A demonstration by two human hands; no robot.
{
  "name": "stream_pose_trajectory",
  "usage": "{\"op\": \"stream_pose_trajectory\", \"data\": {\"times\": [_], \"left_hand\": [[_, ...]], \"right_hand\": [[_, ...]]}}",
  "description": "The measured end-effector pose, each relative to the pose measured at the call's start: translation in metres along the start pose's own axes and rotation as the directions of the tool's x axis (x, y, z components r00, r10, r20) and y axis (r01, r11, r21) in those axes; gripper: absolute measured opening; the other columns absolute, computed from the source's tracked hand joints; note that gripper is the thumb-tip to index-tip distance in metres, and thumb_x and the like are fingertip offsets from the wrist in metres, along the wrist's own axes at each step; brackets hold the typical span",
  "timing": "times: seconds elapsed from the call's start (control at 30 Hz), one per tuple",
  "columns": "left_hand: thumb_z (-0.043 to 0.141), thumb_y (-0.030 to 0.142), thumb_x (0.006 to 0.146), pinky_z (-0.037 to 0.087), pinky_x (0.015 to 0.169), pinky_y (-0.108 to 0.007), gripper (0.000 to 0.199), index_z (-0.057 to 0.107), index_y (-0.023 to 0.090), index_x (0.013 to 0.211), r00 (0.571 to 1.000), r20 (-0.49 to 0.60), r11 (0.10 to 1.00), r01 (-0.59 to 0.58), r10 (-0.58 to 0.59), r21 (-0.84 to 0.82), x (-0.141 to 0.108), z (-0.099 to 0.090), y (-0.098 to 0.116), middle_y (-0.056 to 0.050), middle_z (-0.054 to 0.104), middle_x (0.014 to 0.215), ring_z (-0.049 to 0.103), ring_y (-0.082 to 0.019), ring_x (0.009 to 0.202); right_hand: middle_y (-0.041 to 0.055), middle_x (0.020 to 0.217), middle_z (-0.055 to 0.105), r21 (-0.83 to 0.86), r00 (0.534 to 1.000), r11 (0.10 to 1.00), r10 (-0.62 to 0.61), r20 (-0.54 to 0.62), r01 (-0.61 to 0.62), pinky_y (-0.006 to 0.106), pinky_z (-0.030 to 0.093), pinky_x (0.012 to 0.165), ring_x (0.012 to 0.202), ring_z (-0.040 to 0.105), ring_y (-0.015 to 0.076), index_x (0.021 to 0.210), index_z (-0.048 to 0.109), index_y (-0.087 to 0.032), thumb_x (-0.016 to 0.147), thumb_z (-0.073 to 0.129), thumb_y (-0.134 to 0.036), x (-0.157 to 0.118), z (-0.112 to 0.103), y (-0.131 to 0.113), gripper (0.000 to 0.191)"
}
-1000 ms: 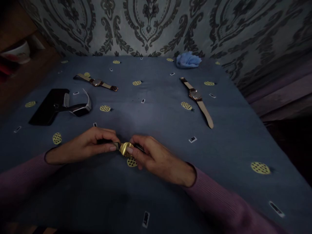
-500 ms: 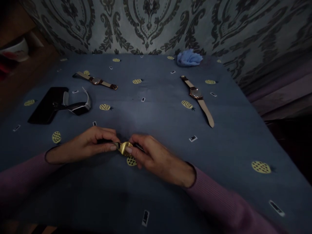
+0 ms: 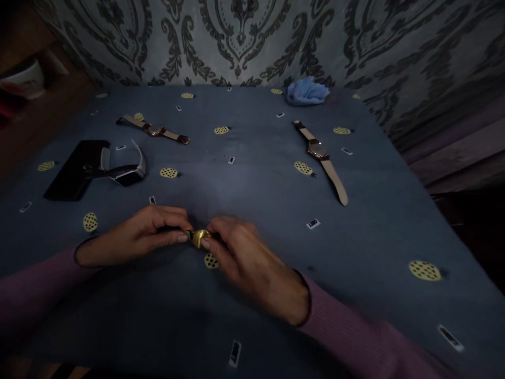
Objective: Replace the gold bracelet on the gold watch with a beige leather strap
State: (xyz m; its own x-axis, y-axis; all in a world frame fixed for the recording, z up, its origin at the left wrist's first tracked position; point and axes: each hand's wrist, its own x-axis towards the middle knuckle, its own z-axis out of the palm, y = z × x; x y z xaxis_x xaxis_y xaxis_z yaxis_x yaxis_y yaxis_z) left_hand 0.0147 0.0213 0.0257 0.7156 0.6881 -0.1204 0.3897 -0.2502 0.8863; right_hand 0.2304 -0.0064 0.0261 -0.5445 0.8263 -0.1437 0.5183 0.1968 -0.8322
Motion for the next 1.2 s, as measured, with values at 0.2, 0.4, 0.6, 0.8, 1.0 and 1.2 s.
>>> {"op": "stream_pose_trajectory", "data": {"times": [0.2,0.4,0.6,0.8,1.0,1.2], "left_hand": [[0.051,0.02,0.095,0.044,0.069,-0.022,0.019,0.068,0.013,0.089,1.0,-0.017,1.0,-0.005,0.005,0.003,-0.002,0.0,0.0,0.0,0.059,0.08,0.057,-0.011,0.073],[0.052,0.019,0.095,0.044,0.07,-0.02,0.019,0.069,0.012,0.091,0.999,-0.034,0.999,-0.015,0.014,-0.033,-0.001,0.001,-0.002,0.0,0.059,0.081,0.057,-0.01,0.074],[0.05,0.019,0.097,0.044,0.069,-0.021,0.021,0.068,0.011,0.09,0.997,-0.05,0.998,-0.048,0.05,0.045,-0.001,0.003,-0.003,-0.001,0.059,0.081,0.057,-0.01,0.073],[0.048,0.019,0.098,0.043,0.069,-0.022,0.022,0.068,0.01,0.091,0.994,-0.061,0.987,-0.077,0.086,0.139,-0.003,0.005,-0.004,-0.002,0.061,0.082,0.058,-0.011,0.074],[0.049,0.014,0.097,0.042,0.069,-0.021,0.019,0.067,0.01,0.093,0.993,-0.023,0.971,-0.105,0.113,0.217,-0.003,0.004,-0.002,-0.001,0.06,0.081,0.056,-0.011,0.074],[0.05,0.011,0.095,0.042,0.067,-0.02,0.018,0.067,0.011,0.089,0.996,0.007,0.975,-0.085,0.086,0.205,0.0,0.003,0.0,0.0,0.058,0.079,0.055,-0.009,0.071]], "right_hand": [[-0.0022,0.062,0.054,-0.006,0.998,1.0,-0.02,-0.065,0.02,0.025,0.039,0.056,0.057,0.051,0.0119,0.072,0.05,-0.02,0.096,0.046,-0.027,0.0,0.003,-0.002,0.025],[-0.0022,0.063,0.053,-0.063,0.994,0.997,-0.053,-0.1,0.047,0.025,0.038,0.055,0.056,0.049,0.0114,0.071,0.047,-0.021,0.095,0.048,-0.026,-0.001,0.005,0.001,0.025],[-0.0021,0.065,0.053,-0.097,0.985,0.992,-0.093,-0.143,0.08,0.024,0.037,0.053,0.055,0.049,0.0111,0.072,0.048,-0.02,0.094,0.049,-0.021,-0.001,0.008,0.001,0.021],[-0.0033,0.057,0.052,0.036,0.992,0.997,0.068,-0.102,-0.065,0.024,0.036,0.05,0.051,0.049,0.011,0.071,0.052,-0.019,0.094,0.048,-0.028,0.0,0.01,0.001,0.024],[-0.0047,0.054,0.049,0.12,0.989,0.987,0.115,-0.089,-0.104,0.023,0.035,0.046,0.048,0.046,0.0101,0.074,0.053,-0.019,0.093,0.048,-0.031,-0.001,0.013,0.004,0.023],[-0.0041,0.055,0.052,0.073,0.991,0.996,0.068,-0.112,-0.06,0.023,0.036,0.047,0.049,0.048,0.0101,0.072,0.053,-0.019,0.092,0.05,-0.027,0.001,0.013,0.002,0.021]]}}
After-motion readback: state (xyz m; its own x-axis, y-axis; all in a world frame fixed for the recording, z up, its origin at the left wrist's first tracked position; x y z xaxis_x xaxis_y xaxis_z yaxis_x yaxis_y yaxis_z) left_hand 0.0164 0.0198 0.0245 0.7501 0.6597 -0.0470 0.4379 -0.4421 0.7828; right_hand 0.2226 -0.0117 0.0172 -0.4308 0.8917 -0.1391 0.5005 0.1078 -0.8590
